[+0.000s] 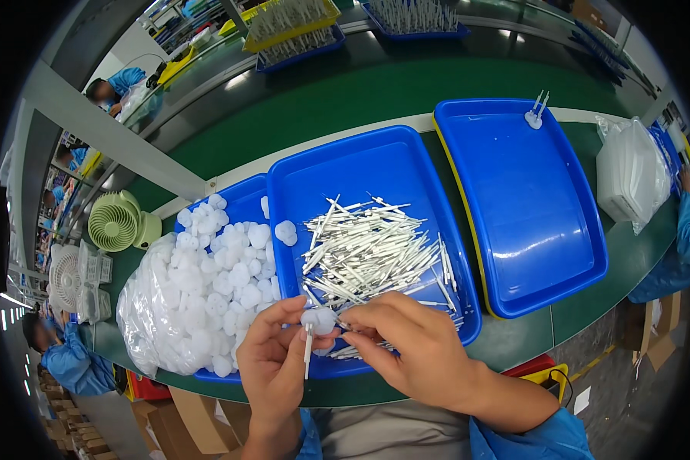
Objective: The person repeatedly picks a white plastic cap from a blue tray and a white stick from a second tray, then inserts the stick into the cap. The assembled units are placed into a third blue tray. The process is repeated continuously throughout the clip.
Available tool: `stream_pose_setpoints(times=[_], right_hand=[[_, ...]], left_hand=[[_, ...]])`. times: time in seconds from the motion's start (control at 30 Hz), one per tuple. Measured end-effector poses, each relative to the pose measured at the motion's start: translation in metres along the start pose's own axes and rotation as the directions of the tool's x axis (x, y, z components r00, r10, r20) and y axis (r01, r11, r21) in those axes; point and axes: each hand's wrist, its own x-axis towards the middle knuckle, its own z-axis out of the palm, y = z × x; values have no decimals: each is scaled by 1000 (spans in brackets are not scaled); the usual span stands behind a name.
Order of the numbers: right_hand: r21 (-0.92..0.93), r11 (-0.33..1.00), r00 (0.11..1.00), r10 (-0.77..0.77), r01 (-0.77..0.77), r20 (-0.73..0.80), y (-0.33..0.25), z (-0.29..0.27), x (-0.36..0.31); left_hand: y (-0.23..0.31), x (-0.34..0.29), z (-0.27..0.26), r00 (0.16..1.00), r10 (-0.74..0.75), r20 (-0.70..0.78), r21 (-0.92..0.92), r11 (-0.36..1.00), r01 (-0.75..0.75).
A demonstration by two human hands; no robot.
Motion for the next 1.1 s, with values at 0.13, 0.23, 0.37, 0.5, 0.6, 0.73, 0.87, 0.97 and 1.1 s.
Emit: stream_pose_setpoints(times=[0.13,0.23,0.37,0.5,0.6,0.73,0.87,0.97,1.1], right_hand=[[17,999,999,-39,39,8,-1,1,0],[-64,998,1000,-12,12,4,6,6,-4],[-53,999,999,13,-11,44,7,4,-6],[-50,998,995,42,-37,89,2,1,-5],[-20,999,993,48,-46,106,3,2,-6],[8,996,988,93,-94,120,1,1,-6],[12,995,985,98,-100,141,2,0,-7],[8,992,977,119,-122,177,1,-3,-5],[40,986,968,148,-159,204,3,-5,-5]], left_hand=[[0,0,-2,1000,-2,10,31,1000,1],[1,0,-3,1000,-4,29,42,999,3],[1,-1,-3,999,4,35,37,999,-5],[-1,-1,-6,999,14,44,52,999,-17],[-2,-2,-7,999,16,49,54,998,-18],[-1,-3,-8,999,0,51,55,998,-3],[-3,-5,-8,999,-9,45,46,999,7],[-3,-5,-8,999,-4,45,50,999,2],[-5,-5,-11,998,3,65,63,998,-8]])
